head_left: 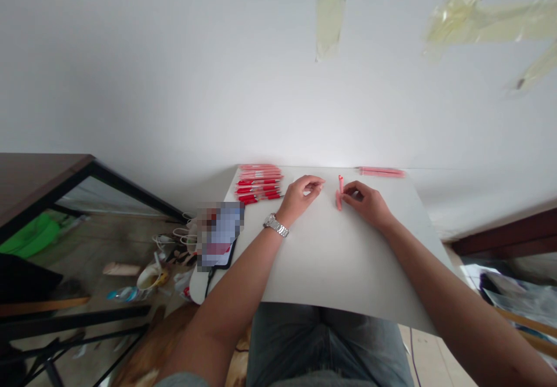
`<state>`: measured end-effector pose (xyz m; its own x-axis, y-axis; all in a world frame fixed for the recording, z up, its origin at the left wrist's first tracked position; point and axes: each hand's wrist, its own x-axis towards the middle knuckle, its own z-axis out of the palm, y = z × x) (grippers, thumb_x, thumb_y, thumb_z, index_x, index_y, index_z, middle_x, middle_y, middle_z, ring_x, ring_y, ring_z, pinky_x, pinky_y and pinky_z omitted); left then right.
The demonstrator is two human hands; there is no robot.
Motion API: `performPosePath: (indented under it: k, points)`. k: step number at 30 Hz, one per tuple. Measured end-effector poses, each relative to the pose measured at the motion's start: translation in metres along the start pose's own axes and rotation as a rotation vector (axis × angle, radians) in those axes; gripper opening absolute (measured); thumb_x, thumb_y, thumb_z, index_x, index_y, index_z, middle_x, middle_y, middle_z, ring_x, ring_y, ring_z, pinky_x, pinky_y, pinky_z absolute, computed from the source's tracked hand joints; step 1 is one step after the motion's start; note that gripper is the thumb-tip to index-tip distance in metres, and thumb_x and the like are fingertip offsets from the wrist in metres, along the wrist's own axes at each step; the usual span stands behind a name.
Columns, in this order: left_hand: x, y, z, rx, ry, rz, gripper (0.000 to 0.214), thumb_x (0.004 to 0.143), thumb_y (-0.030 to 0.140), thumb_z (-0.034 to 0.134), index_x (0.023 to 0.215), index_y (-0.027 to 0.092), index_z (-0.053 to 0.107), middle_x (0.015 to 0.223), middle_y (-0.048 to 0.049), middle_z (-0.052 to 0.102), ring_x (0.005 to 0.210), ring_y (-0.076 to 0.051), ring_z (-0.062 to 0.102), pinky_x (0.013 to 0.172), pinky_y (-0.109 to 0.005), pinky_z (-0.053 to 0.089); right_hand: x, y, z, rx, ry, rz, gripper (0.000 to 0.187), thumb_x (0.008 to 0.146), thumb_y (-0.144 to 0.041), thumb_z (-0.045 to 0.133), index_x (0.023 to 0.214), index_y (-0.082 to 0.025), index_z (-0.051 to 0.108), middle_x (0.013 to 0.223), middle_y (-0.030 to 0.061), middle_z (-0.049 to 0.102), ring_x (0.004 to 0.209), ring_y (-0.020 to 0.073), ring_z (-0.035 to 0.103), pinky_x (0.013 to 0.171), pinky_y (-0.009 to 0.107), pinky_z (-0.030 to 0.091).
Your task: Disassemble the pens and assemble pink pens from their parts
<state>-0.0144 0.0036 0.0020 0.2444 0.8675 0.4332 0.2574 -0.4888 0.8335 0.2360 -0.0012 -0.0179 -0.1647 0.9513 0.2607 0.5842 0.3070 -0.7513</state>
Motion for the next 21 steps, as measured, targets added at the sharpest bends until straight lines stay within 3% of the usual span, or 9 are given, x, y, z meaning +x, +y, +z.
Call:
performPosePath:
  k: [11,21]
  points:
    - [-0.0013,-0.0019,-0.0015,0.078,-0.027,0.022,0.023,0.102,0.035,0.059,0.113,0.020,0.072,0.111,-0.0068,0.076,0.100,-0.016,0.073,0.095,-0.031,0.060,0.0002,-0.0055,-0.0009,0.047,0.039,-0.001,0.031,0.088,-0.053,0.067,0.095,-0.022,0.067,0.086,0.0044,0.073,0.068,0.0165,0.059,0.068,0.032,0.049]
    - [-0.0017,-0.0007,-0.0008,0.198,-0.104,0.088,0.021,0.102,0.028,0.055,0.113,0.020,0.071,0.106,-0.0073,0.072,0.094,-0.016,0.069,0.088,-0.031,0.058,0.0003,-0.0065,-0.0017,0.057,0.052,0.021,0.027,0.088,-0.048,0.069,0.093,-0.022,0.065,0.087,0.0032,0.072,0.067,0.0152,0.057,0.067,0.031,0.047]
